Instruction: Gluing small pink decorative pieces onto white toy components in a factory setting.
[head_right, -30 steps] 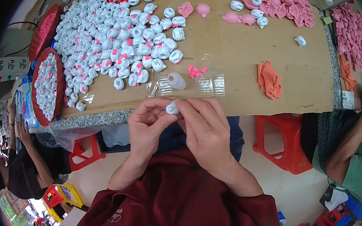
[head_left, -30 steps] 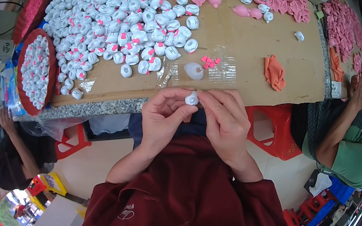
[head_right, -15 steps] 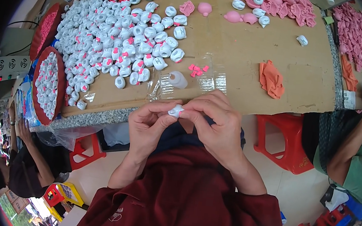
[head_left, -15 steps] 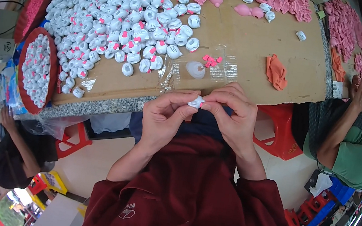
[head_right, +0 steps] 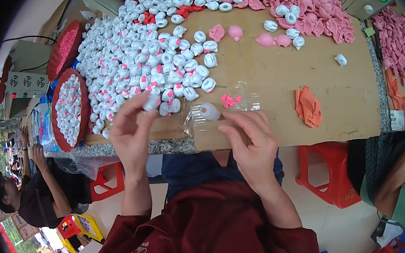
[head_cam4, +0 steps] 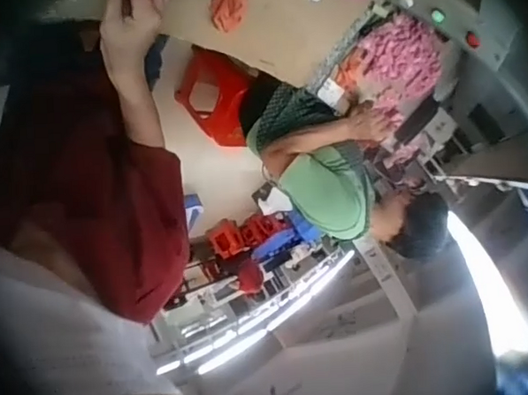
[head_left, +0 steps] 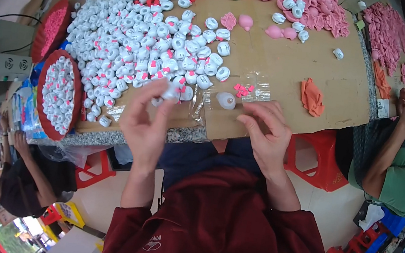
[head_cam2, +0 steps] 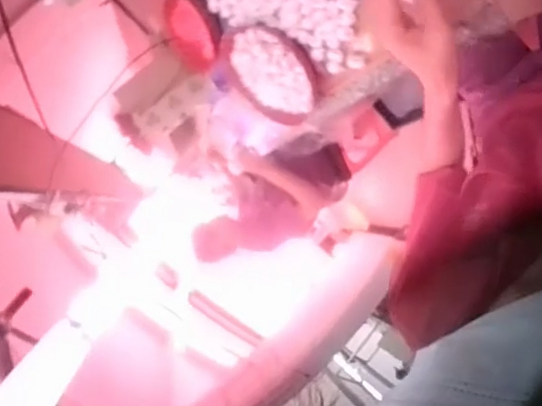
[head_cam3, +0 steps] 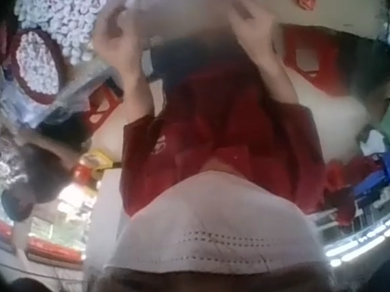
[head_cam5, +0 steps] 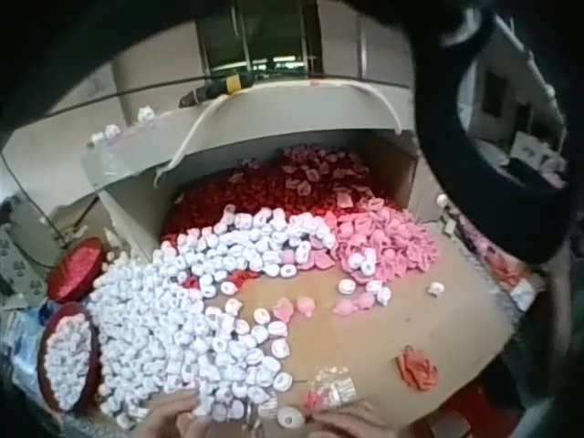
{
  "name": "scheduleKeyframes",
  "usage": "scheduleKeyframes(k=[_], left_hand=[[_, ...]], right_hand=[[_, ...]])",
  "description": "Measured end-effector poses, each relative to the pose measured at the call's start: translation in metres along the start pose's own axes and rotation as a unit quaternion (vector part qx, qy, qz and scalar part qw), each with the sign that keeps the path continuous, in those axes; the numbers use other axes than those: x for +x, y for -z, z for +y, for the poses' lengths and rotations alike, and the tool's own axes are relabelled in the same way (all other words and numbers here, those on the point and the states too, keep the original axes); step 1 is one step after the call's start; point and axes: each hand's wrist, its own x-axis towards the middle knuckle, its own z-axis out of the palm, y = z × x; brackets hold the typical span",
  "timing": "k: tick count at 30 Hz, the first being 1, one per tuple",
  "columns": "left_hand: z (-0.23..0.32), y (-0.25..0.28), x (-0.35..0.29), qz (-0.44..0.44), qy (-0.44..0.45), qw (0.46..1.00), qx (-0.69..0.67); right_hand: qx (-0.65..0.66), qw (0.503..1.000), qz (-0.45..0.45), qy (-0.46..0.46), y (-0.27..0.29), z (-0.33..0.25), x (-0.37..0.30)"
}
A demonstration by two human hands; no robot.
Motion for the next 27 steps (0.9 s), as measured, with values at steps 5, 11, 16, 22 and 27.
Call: scheduleKeyframes(k=[5, 11, 16, 22, 27], left_hand=[[-0.001, -0.006, 0.058, 0.041, -0.149, 0.964, 0.218], [0.018, -0.11, 0.109, -0.189, -0.135, 0.957, 0.171], [-0.031, -0.19, 0.148, -0.284, -0.215, 0.911, 0.207], [0.022, -0.153, 0.119, -0.321, -0.031, 0.946, 0.03], [0.027, -0.074, 0.035, -0.296, 0.173, 0.924, -0.168]], right_hand=[[-0.065, 0.997, -0.019, 0.03, -0.013, 0.008, 0.012], [0.036, 0.999, -0.023, -0.001, 0.002, 0.008, 0.006], [0.178, 0.983, 0.033, -0.022, 0.016, 0.016, 0.0], [0.188, 0.973, 0.116, -0.068, 0.051, 0.005, -0.001], [0.164, 0.985, 0.025, -0.051, 0.063, 0.007, -0.008]])
